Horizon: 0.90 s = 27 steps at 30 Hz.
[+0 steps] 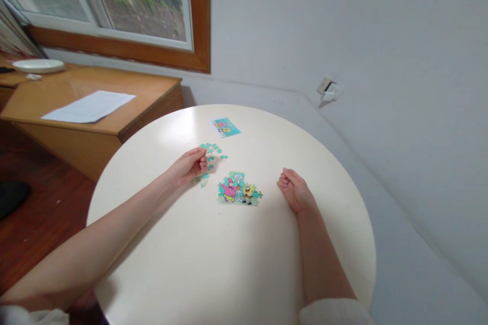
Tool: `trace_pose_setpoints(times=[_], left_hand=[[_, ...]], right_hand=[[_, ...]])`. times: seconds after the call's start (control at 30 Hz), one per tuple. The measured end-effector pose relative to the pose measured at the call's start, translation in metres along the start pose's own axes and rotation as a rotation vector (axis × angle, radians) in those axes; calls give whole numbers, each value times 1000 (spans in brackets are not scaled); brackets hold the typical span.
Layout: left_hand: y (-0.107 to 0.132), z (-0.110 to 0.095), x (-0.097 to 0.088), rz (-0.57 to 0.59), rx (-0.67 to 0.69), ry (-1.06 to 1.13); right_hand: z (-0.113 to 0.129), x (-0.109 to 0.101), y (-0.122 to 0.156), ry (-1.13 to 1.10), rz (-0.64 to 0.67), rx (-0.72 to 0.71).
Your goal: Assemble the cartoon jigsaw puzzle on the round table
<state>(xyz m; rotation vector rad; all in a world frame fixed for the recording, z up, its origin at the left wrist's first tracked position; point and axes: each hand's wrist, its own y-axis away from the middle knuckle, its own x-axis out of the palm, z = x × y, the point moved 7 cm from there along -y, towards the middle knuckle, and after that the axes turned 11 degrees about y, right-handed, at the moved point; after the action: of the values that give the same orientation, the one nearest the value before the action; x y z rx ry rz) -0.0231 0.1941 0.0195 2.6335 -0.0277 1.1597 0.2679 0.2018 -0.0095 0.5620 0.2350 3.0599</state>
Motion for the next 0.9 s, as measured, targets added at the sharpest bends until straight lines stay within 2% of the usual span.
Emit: trace_pose_setpoints(times=[0.37,0.6,0.77,0.9], left_hand=[[-5,-1,-4,-14,9,-23],[-3,-3,-3,-19,54,-119],[0,-7,-2,23,125,-196],[-1,-3,-2,29,96,-250]], right_hand=[[1,1,1,15,15,-1],[1,1,0,34,16,-15],[0,1,0,-11,-3,3],[0,2,0,-6,5,3]])
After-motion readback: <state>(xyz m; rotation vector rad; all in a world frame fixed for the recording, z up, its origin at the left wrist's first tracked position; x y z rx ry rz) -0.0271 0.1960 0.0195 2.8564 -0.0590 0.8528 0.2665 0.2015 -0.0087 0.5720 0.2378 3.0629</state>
